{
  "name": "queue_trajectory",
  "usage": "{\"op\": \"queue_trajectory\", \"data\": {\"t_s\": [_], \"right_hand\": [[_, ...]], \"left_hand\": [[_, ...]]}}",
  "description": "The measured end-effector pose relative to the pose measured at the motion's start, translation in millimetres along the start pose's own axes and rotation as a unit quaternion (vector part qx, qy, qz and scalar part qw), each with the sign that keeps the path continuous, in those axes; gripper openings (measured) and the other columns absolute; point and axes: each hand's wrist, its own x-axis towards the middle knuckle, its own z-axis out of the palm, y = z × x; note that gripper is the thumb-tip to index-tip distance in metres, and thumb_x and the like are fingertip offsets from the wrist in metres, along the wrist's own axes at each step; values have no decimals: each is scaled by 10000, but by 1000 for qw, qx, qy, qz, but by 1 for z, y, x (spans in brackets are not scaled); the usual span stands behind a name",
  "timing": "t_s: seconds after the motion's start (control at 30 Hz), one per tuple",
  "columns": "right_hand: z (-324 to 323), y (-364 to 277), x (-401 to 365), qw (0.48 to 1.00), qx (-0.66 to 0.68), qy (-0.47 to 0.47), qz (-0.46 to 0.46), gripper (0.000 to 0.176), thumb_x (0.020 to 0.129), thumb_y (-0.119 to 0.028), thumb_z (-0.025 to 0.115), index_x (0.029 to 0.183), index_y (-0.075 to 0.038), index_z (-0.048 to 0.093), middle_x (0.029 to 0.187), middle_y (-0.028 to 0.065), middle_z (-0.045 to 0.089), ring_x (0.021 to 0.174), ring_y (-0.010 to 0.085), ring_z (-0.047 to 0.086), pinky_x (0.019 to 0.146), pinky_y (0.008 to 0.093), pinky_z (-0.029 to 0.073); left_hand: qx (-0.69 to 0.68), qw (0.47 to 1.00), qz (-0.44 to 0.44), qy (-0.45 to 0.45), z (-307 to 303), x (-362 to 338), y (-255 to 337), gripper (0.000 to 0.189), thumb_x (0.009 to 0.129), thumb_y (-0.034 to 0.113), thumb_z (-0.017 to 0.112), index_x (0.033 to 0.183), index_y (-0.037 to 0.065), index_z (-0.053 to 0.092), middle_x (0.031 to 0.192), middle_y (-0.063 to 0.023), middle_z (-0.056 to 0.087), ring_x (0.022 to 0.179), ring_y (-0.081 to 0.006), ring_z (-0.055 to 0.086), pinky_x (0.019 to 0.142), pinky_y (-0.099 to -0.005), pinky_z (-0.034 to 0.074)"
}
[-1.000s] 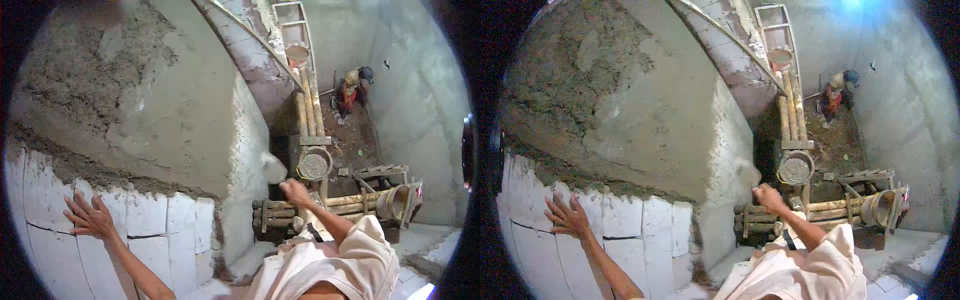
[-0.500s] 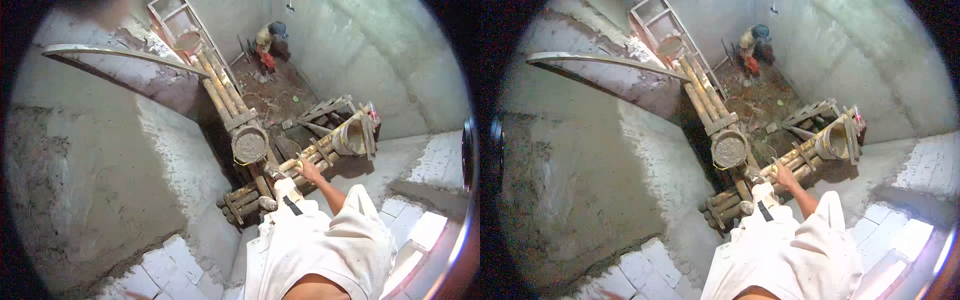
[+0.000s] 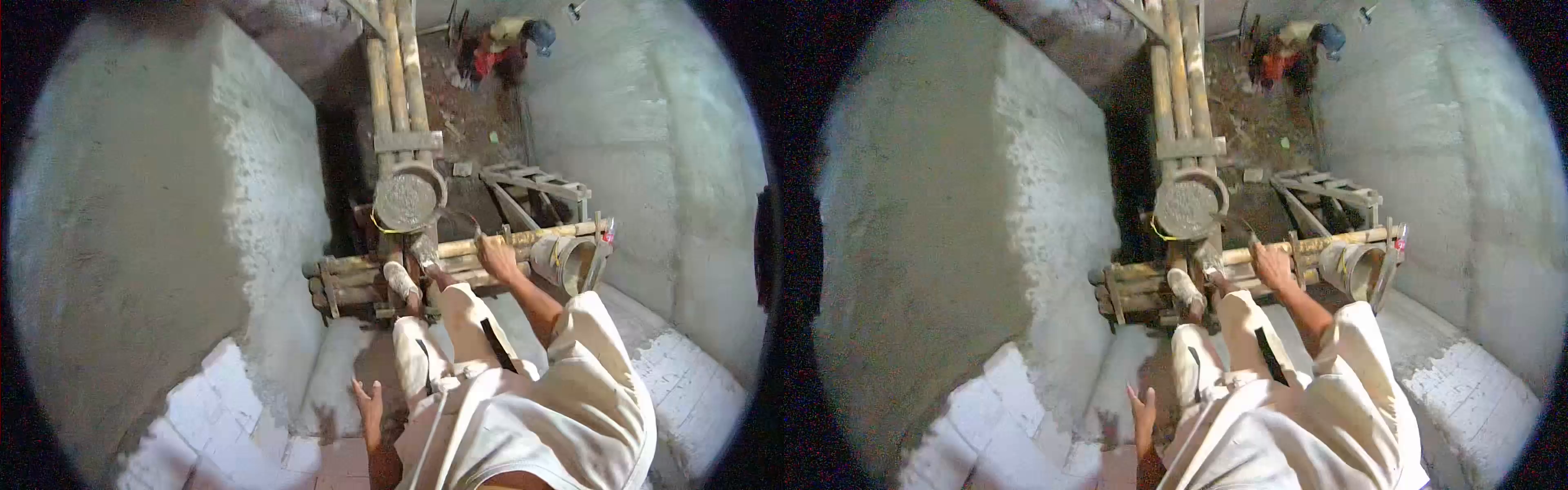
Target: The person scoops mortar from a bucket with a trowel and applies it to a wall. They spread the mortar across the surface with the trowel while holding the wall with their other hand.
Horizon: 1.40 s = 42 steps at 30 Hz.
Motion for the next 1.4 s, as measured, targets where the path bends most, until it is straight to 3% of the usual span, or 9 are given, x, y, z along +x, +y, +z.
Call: {"op": "queue_trajectory", "data": {"t_s": [0.13,0.23,0.37,0.5,0.63,0.83,0.9,1.07,1.4], "right_hand": [[20,-41,117,984,-172,1,-51,487,889,-192,541,1350,-85,428,913,141,606,742,286,667,592,389,519],[98,-33,211,910,-323,221,-139,363,855,-167,586,1213,-122,550,812,71,528,567,183,568,483,324,455],[129,-50,291,953,-267,94,-106,382,874,-179,573,1243,-111,503,826,110,591,647,238,667,492,369,516],[189,-22,324,963,-250,22,-94,397,901,-185,544,1284,-120,465,875,144,630,683,277,682,513,396,533],[273,31,332,982,-120,8,-148,540,903,-232,571,1404,-171,378,885,187,676,720,372,675,576,449,549],[246,-26,295,977,151,-66,-137,409,926,-377,563,1160,-42,537,863,253,653,813,449,623,704,516,497],[235,-29,292,971,175,-145,-79,475,906,-434,580,1183,-51,544,965,254,664,958,443,621,800,502,490],[222,-4,275,929,307,-188,-81,563,942,-476,570,1167,40,569,922,167,634,804,215,584,742,389,479],[159,-23,150,900,431,-63,7,516,927,-430,594,1264,-42,562,1037,141,651,862,242,620,799,369,493]], "left_hand": [[-39,997,-73,1,-11,55,23,843,962,431,537,1541,59,51,1546,-225,240,1414,-349,287,1112,-436,285],[-110,990,-81,38,-9,104,24,811,974,435,516,1539,51,79,1556,-204,230,1409,-344,300,1108,-429,291],[-177,979,49,87,15,143,-8,760,988,448,486,1533,48,141,1568,-185,208,1409,-331,302,1110,-425,289],[-175,983,-46,44,74,141,-151,773,985,446,489,1525,18,140,1586,-170,152,1443,-349,209,1124,-438,268],[-196,966,-168,15,84,127,-112,776,984,447,490,1525,17,137,1587,-171,148,1445,-350,203,1125,-440,268],[-191,960,-205,2,79,124,-95,781,983,449,491,1526,16,132,1588,-172,143,1447,-351,193,1127,-443,266],[-188,961,-201,4,77,125,-92,783,983,450,491,1526,16,131,1588,-172,141,1448,-352,190,1127,-444,266],[-179,967,-178,12,71,124,-88,787,982,451,492,1526,15,127,1589,-172,136,1450,-353,182,1128,-446,265],[-170,977,-116,49,30,80,-70,795,980,454,494,1526,14,119,1591,-174,127,1454,-356,167,1130,-451,263]]}}
